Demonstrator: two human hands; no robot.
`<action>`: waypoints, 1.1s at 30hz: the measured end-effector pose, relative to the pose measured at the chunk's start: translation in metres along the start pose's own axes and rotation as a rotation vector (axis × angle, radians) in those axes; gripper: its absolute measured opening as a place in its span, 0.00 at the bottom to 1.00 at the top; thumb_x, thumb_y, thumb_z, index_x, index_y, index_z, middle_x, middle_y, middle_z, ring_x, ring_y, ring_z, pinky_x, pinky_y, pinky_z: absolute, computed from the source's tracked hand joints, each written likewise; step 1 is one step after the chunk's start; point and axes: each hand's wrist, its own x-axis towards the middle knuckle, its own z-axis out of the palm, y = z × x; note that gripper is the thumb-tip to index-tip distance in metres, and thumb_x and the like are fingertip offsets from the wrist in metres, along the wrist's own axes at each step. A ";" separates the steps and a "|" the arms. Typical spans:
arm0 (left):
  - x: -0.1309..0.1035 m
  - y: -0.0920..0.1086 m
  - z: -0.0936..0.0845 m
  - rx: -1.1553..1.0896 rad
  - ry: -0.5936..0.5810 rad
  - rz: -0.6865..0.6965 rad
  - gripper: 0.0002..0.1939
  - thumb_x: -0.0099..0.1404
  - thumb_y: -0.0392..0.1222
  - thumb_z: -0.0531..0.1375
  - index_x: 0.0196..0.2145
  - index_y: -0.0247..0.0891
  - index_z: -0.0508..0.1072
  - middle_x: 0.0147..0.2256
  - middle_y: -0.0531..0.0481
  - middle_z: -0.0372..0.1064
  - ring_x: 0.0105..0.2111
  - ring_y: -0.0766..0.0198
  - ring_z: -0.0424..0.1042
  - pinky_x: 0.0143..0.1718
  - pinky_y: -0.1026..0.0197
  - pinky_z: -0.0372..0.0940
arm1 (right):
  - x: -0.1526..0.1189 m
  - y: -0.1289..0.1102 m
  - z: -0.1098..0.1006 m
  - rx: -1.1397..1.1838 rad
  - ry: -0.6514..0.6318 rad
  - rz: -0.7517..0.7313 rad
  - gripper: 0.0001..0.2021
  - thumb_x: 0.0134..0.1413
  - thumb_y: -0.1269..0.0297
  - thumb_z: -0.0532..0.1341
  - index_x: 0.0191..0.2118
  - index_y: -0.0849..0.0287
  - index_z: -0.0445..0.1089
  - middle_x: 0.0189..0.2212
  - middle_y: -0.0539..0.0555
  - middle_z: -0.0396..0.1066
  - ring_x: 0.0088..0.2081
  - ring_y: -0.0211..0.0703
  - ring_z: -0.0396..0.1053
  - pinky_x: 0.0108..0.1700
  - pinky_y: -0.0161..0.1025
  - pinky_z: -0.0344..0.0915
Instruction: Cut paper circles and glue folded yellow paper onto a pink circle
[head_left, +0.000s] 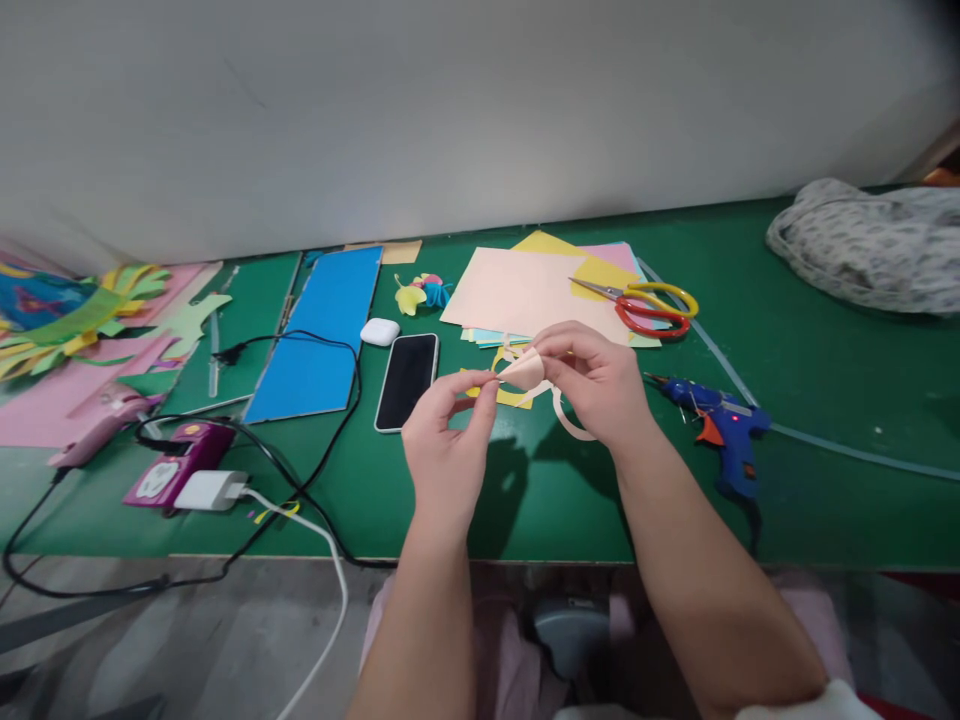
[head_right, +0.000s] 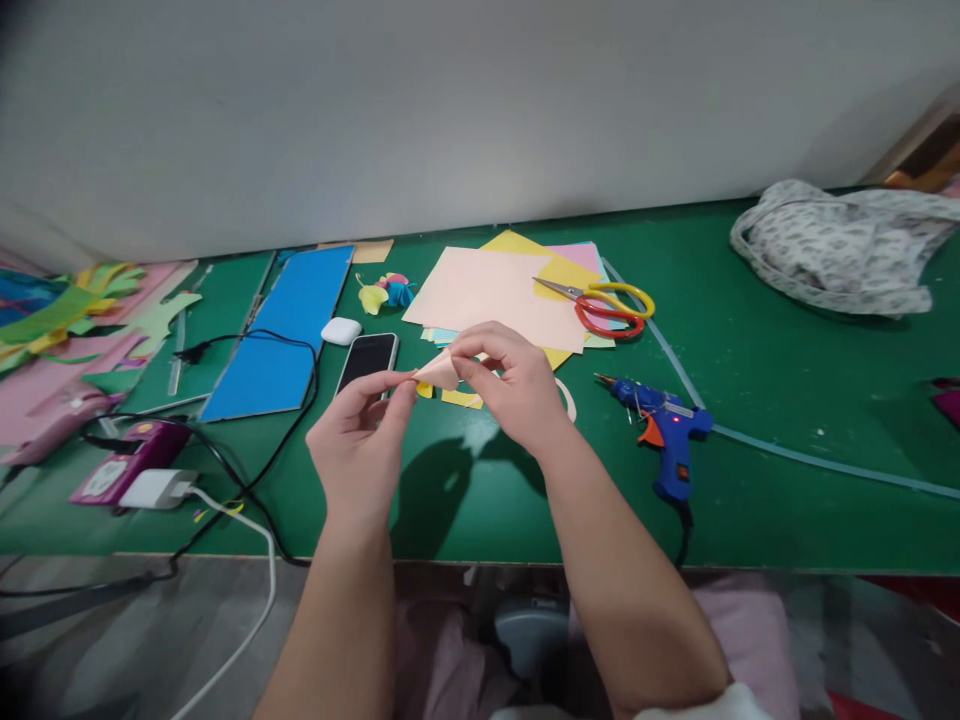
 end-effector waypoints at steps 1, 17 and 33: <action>0.000 0.000 0.000 0.003 -0.007 -0.004 0.05 0.59 0.40 0.63 0.34 0.40 0.77 0.33 0.51 0.74 0.34 0.65 0.74 0.35 0.66 0.69 | 0.000 0.000 0.000 0.002 -0.002 0.001 0.05 0.54 0.73 0.62 0.30 0.56 0.71 0.34 0.50 0.71 0.39 0.40 0.69 0.37 0.37 0.67; 0.001 0.002 0.002 -0.055 -0.064 -0.061 0.10 0.57 0.42 0.65 0.39 0.43 0.78 0.37 0.51 0.77 0.36 0.64 0.75 0.36 0.66 0.70 | 0.000 -0.002 0.001 -0.070 -0.043 -0.015 0.06 0.53 0.74 0.61 0.30 0.56 0.71 0.34 0.51 0.71 0.38 0.39 0.69 0.35 0.36 0.68; 0.003 0.000 -0.003 -0.034 -0.056 -0.161 0.09 0.53 0.44 0.67 0.34 0.42 0.80 0.30 0.50 0.78 0.27 0.63 0.76 0.31 0.63 0.72 | -0.001 -0.008 0.005 -0.156 -0.071 -0.041 0.07 0.53 0.74 0.61 0.29 0.55 0.72 0.34 0.52 0.70 0.38 0.41 0.70 0.34 0.37 0.69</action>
